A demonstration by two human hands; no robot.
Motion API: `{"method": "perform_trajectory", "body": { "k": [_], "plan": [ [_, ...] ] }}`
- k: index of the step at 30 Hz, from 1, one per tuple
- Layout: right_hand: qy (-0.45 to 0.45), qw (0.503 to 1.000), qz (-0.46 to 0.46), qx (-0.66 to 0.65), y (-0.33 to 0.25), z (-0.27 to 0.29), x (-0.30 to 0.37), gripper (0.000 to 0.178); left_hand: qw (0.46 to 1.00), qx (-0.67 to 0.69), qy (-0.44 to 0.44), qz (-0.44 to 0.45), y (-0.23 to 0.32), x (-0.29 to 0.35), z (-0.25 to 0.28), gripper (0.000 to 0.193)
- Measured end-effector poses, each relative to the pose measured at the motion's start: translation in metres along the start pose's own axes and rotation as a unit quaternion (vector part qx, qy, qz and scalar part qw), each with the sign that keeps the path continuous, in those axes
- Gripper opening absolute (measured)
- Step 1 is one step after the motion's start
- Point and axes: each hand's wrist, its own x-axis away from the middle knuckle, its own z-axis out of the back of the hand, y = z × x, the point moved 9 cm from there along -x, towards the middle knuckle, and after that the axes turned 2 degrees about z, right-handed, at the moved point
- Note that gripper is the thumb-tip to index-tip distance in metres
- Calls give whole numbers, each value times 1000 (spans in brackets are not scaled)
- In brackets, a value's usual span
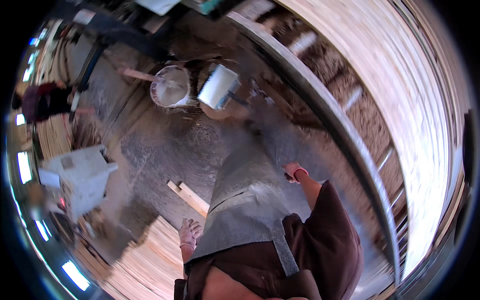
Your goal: The person picks up long wooden planks from a stack and places them onto a metal rack. Using a paint roller, the person applies a white finish to the surface of the planks. The person then lifts and flips the planks to coat the other side.
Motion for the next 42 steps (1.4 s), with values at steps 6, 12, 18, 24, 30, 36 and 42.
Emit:
{"method": "perform_trajectory", "body": {
  "k": [6,12,18,24,30,36,42],
  "plan": [
    [15,958,13,-288,126,-106,37,60,992,-112,45,-36,92,-27,41,48],
    [37,824,-18,-565,218,-156,-21,57,962,-270,9,-34,100,-15,-42,56],
    [161,873,87,-452,245,-71,-20,38,912,-406,24,61,52,-3,-119,58],
    [-174,800,525,-233,23,-70,100,61,920,-390,3,36,71,11,-200,51],
    [-428,759,432,233,-32,-256,170,42,888,-447,-52,-98,112,17,-323,51],
    [-473,740,402,258,-21,-254,189,39,900,-328,-275,-84,33,0,-416,42],
    [-408,760,430,266,-18,-240,205,35,601,-670,-352,-257,-80,-33,-335,15]
  ]
}}
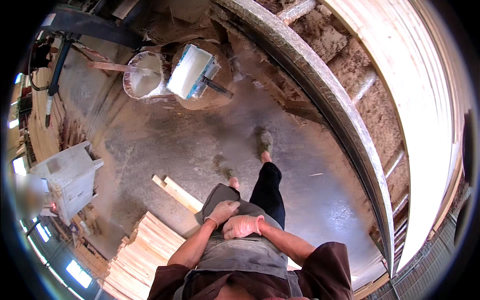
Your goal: The person picks up long wooden planks from a stack and places them onto a metal rack. Using a paint roller, the person applies a white finish to the surface of the planks. The person then lifts and flips the planks to coat the other side.
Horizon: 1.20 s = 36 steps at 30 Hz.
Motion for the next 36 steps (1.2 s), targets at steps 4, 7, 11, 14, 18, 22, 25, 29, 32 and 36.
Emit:
{"method": "perform_trajectory", "body": {
  "k": [4,7,11,14,18,22,25,29,32,36],
  "plan": [
    [237,938,182,176,8,48,35,27,996,51,71,15,-21,23,26,22],
    [488,800,-56,346,37,89,107,23,899,393,34,189,-38,41,29,57],
    [710,654,-116,-236,64,96,207,32,865,455,16,210,-39,39,41,55],
    [713,624,-155,-280,103,93,226,37,837,510,14,201,-42,26,49,63],
    [688,586,-168,-393,159,100,216,42,829,526,29,188,-40,1,72,63],
    [651,618,-220,-382,221,144,201,44,744,637,65,192,-38,-47,103,31],
    [648,633,-189,-378,258,204,204,42,768,614,65,169,-32,-99,125,35],
    [670,630,-204,-336,229,297,208,43,863,463,107,171,9,-167,177,35],
    [662,651,-194,-318,224,347,197,44,955,260,129,58,40,-234,213,32],
    [629,753,-127,-146,199,391,187,40,974,-117,143,-134,66,-290,206,38]
  ]
}}
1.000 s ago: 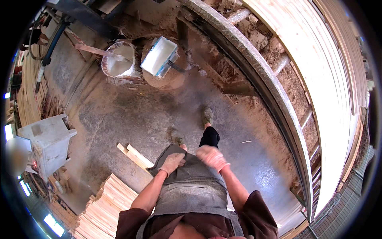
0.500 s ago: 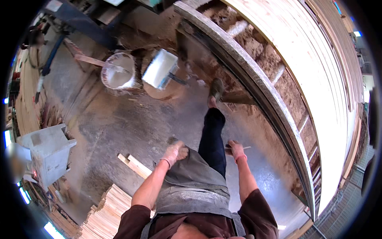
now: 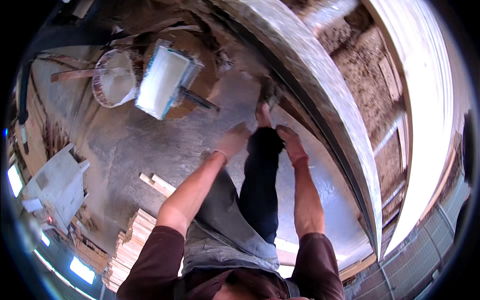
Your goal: The person picks up long wooden planks from a stack and places them onto a metal rack. Using a paint roller, the person applies a white finish to the surface of the planks. The person then lifts and flips the planks to coat the other side.
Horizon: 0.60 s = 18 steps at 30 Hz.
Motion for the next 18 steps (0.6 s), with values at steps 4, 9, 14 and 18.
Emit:
{"method": "perform_trajectory", "body": {
  "k": [4,9,14,18],
  "plan": [
    [-65,997,15,-37,-5,2,12,41,967,232,-18,103,11,-25,3,50],
    [-107,992,-61,-31,-15,1,23,42,927,343,-92,125,28,-29,13,59],
    [-55,995,2,81,-27,1,19,35,971,139,-103,165,42,-22,28,42],
    [99,974,-7,205,-41,-1,46,30,994,52,1,98,63,-7,40,34]
  ]
}}
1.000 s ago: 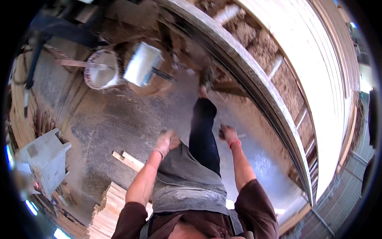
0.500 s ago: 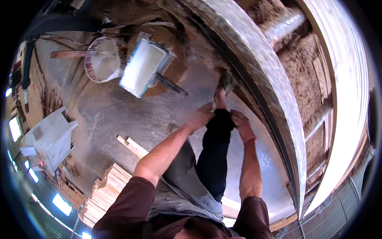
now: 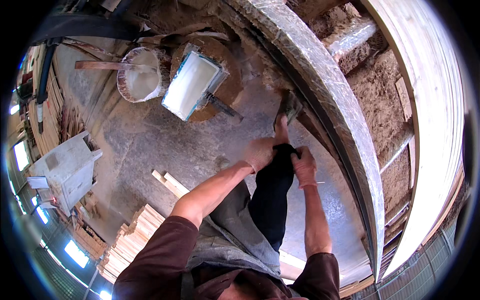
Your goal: The person picks up long wooden planks from a stack and places them onto a metal rack. Using a paint roller, the person applies a white finish to the surface of the planks. The person then lifts and flips the planks to coat the other side.
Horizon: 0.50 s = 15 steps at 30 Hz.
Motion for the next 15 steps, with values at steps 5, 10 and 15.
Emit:
{"method": "perform_trajectory", "body": {
  "k": [5,10,15],
  "plan": [
    [59,993,-76,71,5,7,44,34,999,31,-1,44,-9,20,-8,37],
    [23,997,-69,29,9,4,64,36,992,45,-32,110,-25,36,-26,43],
    [36,997,-46,-43,34,-5,67,47,987,64,-80,126,-19,38,-26,46]
  ]
}}
